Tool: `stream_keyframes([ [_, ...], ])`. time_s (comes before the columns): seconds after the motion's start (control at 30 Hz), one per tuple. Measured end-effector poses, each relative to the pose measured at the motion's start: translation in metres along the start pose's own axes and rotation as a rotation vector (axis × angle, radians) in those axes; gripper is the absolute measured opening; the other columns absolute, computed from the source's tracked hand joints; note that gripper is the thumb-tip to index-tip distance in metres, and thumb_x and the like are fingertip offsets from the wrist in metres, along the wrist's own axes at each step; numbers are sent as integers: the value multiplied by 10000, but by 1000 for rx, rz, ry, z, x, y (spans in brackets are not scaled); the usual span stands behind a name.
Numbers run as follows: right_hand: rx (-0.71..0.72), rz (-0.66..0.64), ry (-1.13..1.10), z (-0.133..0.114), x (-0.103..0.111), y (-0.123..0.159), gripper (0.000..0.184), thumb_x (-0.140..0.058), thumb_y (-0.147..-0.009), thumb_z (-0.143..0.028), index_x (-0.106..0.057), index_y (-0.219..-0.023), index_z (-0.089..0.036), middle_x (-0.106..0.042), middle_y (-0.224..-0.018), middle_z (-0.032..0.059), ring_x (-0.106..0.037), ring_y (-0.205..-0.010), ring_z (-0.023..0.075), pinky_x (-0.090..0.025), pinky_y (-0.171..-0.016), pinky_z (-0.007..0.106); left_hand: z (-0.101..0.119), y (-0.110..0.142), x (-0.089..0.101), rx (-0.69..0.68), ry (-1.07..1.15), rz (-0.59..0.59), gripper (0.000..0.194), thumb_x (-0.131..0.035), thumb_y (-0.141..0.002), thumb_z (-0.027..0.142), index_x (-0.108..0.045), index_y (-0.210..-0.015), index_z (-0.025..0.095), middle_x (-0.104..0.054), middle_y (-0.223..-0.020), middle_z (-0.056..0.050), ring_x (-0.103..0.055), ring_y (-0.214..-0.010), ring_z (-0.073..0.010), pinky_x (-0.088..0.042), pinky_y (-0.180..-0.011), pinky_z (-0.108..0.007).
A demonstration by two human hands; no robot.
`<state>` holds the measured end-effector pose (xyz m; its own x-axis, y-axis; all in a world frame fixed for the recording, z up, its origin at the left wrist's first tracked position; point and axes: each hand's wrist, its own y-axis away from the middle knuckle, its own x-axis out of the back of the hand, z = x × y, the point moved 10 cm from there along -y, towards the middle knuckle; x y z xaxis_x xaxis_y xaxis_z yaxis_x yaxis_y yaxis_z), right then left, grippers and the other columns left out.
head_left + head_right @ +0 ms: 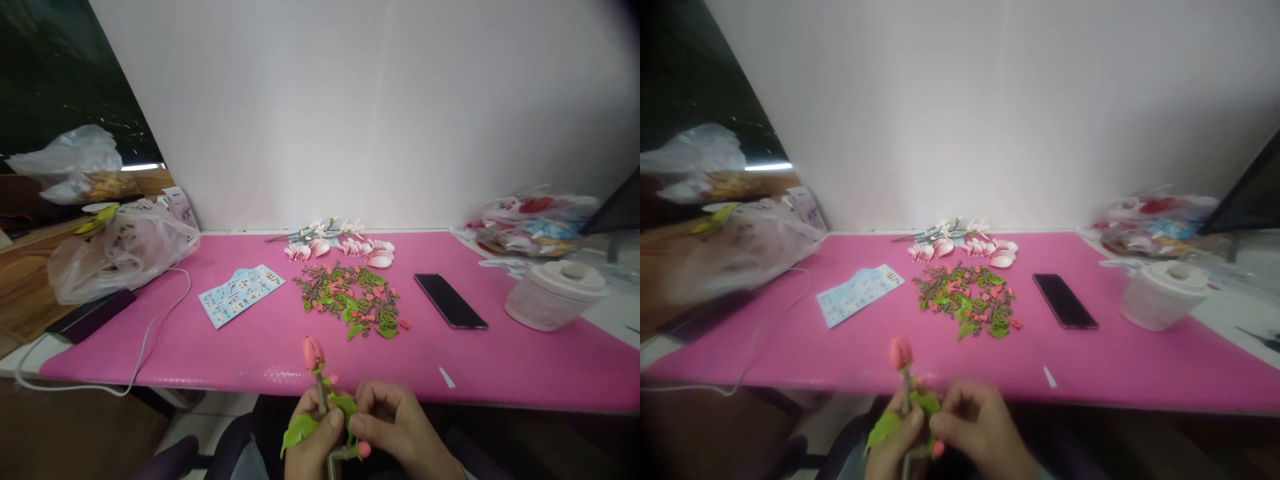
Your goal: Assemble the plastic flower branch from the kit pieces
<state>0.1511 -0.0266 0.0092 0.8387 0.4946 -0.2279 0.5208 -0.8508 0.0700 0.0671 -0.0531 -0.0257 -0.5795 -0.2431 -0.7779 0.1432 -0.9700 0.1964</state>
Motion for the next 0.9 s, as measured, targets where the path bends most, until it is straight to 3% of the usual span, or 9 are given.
stream_keyframes([
  [0.2, -14, 5, 245, -1, -1, 1, 239, -726, -689, -238, -548, -558, -146, -529, -567, -38, -461, -558, 96, -352, -549, 215, -6, -3, 4, 57, -8, 37, 328, -867, -542, 287, -641, -717, 127, -591, -581, 19, -506, -495, -76, -392, -473, -188],
  [0.3, -14, -9, 359, -5, 0, 2, 230, -738, -673, -205, -562, -539, -144, -503, -545, -48, -445, -554, 92, -346, -542, 211, -7, -4, 0, 88, -40, -14, 274, -843, -573, 266, -633, -657, 112, -567, -551, 19, -499, -497, -75, -404, -485, -192],
  [0.4, 43, -79, 442, -19, 1, 5, 101, -709, -741, -232, -677, -691, -150, -592, -671, -10, -531, -648, 116, -414, -605, 221, -1, -4, 1, 96, -81, -14, 233, -813, -608, 264, -652, -668, 107, -627, -614, -17, -547, -543, -99, -412, -470, -185],
  [0.53, 43, -101, 299, -35, 13, 12, 193, -650, -829, -307, -711, -971, -191, -677, -912, 59, -638, -804, 154, -509, -729, 274, 8, -3, 5, 121, -163, 19, 297, -807, -619, 319, -668, -780, 112, -685, -677, -49, -550, -472, -101, -392, -391, -183],
  [0.67, -73, -53, 145, -27, 21, 18, 220, -709, -784, -356, -720, -921, -184, -713, -829, 60, -666, -687, 135, -528, -686, 266, 6, 4, -5, 182, -225, -89, 297, -790, -642, 353, -659, -724, 100, -621, -558, -9, -491, -363, -64, -365, -365, -173],
  [0.77, -127, -42, 59, -18, 20, 20, 260, -730, -754, -395, -722, -889, -173, -694, -695, 38, -622, -552, 107, -491, -553, 222, 3, 10, -10, 221, -238, -108, 309, -811, -617, 351, -665, -710, 95, -624, -563, -17, -499, -383, -60, -357, -376, -164],
  [0.83, -67, -32, 78, -23, 21, 19, 230, -733, -751, -383, -730, -859, -180, -646, -628, 9, -558, -490, 80, -433, -476, 192, 1, 13, -11, 238, -241, -90, 311, -822, -605, 349, -661, -693, 97, -646, -595, -32, -492, -381, -59, -369, -368, -175],
  [0.9, 83, -13, 175, -40, 23, 18, 149, -733, -760, -335, -748, -817, -199, -611, -651, 0, -543, -545, 79, -423, -499, 190, 0, 15, -13, 250, -243, -77, 316, -827, -597, 350, -658, -682, 96, -673, -644, -51, -487, -372, -56, -397, -364, -189],
])
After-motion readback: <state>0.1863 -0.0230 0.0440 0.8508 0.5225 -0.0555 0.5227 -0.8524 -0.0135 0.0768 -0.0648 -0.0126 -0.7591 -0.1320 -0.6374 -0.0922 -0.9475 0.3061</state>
